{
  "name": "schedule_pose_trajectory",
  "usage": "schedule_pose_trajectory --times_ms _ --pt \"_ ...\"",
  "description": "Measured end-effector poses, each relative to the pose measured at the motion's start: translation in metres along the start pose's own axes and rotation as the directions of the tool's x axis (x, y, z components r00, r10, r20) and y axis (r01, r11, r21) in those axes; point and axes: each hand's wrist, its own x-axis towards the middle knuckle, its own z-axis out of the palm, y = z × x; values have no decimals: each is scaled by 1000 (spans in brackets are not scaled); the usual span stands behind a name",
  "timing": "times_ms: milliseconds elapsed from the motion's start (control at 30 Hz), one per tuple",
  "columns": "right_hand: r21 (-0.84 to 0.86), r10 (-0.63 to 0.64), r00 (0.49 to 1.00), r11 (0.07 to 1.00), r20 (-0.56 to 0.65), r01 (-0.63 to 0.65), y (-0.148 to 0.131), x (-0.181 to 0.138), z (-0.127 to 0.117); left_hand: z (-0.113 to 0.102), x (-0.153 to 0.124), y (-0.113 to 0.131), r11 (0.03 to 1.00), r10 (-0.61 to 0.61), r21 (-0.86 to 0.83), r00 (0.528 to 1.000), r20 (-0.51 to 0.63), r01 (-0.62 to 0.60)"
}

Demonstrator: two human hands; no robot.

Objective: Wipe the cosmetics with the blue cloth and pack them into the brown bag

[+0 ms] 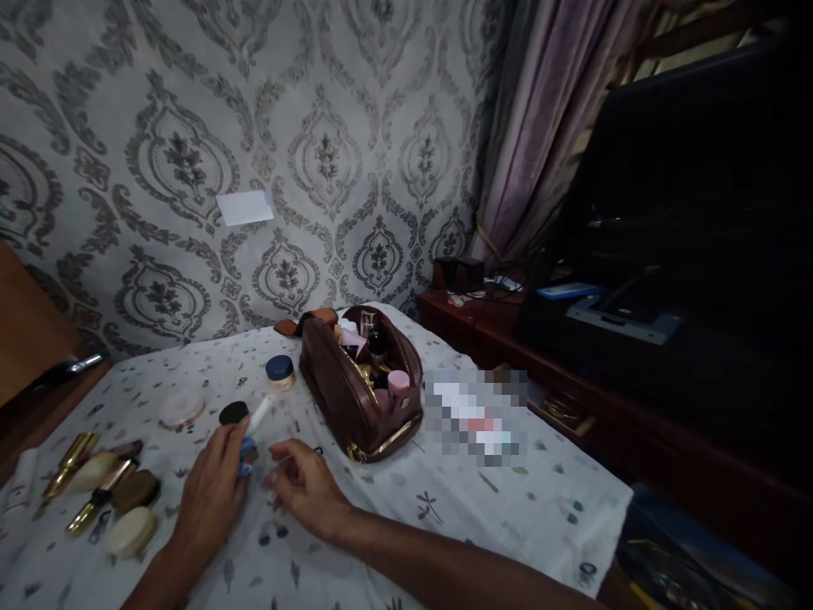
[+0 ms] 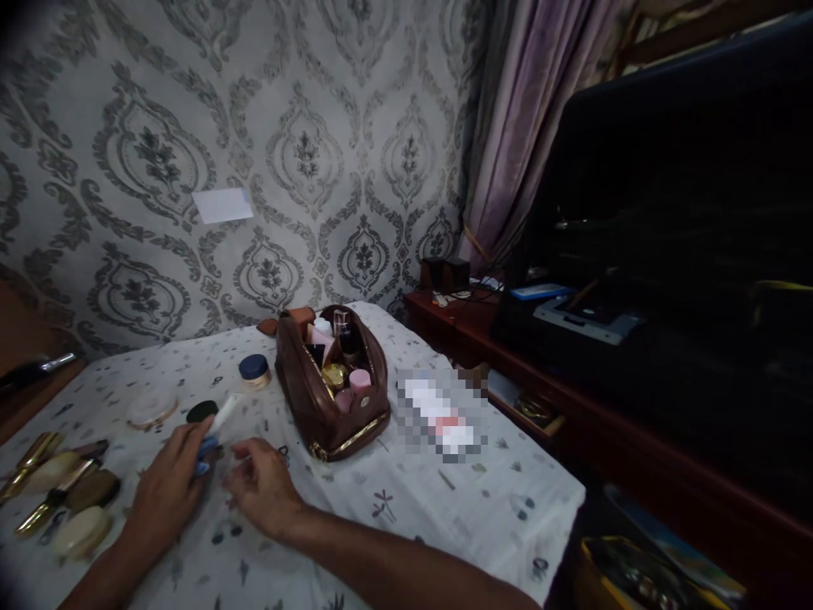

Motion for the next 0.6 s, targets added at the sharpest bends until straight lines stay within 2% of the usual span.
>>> schedule_pose_trajectory --times_ms 167,267,333,467,600 --pt "-51 -129 989 991 -72 126 7 5 -5 18 -13 -2 997 73 -25 997 6 -73" --pt "-40 -115 991 993 -71 113 9 6 -4 22 -15 -9 997 59 -53 998 30 -57" --pt "-43 -78 994 996 -70 75 10 7 -3 23 -15 -12 994 51 -95 999 6 -50" --pt "-83 -47 997 996 -56 42 8 5 -5 21 -13 -10 959 61 -276 997 -42 -70" --pt "-203 -125 990 973 -63 110 0 0 -10 9 -8 3 880 82 -473 995 49 -49"
